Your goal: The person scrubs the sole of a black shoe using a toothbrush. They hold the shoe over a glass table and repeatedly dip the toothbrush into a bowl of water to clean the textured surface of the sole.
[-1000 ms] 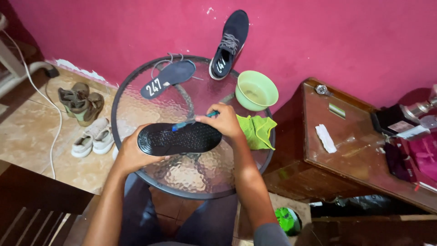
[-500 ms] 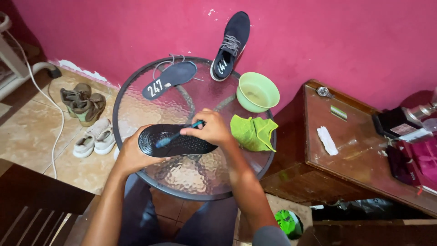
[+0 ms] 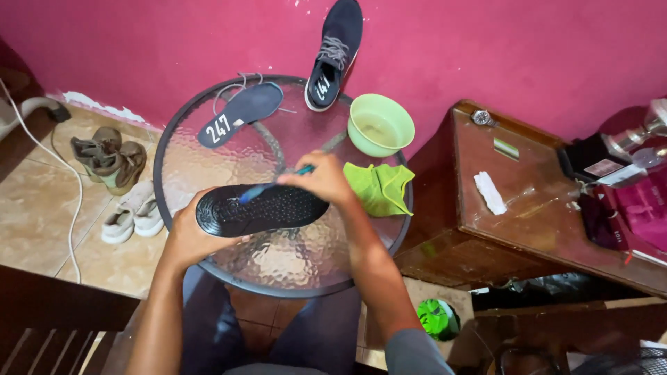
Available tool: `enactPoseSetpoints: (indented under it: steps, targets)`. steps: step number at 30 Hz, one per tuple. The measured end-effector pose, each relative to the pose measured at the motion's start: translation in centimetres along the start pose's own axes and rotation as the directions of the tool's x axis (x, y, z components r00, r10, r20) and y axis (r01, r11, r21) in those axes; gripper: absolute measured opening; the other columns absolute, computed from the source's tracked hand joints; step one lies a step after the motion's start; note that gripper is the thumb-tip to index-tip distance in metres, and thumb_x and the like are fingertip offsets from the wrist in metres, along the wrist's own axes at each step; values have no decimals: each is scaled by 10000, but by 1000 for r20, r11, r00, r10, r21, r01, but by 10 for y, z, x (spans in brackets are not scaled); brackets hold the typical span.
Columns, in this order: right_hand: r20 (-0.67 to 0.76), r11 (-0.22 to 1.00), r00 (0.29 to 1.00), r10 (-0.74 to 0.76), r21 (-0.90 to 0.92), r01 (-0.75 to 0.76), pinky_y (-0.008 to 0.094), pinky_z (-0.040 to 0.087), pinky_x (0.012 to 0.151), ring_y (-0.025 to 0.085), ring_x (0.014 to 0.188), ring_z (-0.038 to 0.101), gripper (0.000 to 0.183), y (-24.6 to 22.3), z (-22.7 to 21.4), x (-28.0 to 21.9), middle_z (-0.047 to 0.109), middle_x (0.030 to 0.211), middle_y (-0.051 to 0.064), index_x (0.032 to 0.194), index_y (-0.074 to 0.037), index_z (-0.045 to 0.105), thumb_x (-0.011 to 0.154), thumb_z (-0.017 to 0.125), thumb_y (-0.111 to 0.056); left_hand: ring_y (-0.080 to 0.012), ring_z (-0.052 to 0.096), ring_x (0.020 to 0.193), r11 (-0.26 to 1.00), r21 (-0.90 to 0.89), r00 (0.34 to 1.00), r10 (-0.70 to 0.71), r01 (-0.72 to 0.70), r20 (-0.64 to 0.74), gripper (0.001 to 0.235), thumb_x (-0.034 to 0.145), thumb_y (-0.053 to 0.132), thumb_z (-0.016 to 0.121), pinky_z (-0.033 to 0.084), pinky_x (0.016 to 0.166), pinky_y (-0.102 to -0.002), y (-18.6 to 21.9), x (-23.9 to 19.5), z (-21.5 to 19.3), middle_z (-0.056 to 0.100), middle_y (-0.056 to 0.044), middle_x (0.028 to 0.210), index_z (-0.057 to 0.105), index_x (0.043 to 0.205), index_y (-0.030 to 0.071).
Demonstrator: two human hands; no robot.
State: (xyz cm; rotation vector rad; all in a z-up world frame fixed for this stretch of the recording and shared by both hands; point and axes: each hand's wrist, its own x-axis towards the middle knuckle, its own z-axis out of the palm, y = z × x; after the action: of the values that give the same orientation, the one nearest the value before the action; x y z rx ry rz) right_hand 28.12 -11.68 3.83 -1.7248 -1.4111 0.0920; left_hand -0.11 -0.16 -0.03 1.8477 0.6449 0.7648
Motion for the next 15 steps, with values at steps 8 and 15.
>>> enactPoseSetpoints:
  steps: [8, 15]
  targets:
    - [37, 984, 988, -150, -97, 153, 301, 510, 593, 215, 572, 606, 439, -19, 13, -2, 578, 598, 43, 730, -156, 718, 640, 940, -524, -381, 692, 1094, 1000, -4, 1000, -8, 8, -11, 1021, 337, 186, 1006, 553, 943, -532, -5, 5, 1, 756, -168, 1091, 653, 1293, 123]
    - [-5, 985, 991, -136, -107, 135, 273, 482, 585, 216, 576, 604, 388, -7, 0, 5, 548, 550, 28, 688, -143, 680, 709, 951, -420, -380, 703, 1054, 993, -100, 998, 56, -56, -8, 989, 379, 148, 989, 547, 933, -522, -9, 6, 1, 737, -211, 1093, 632, 1298, 57]
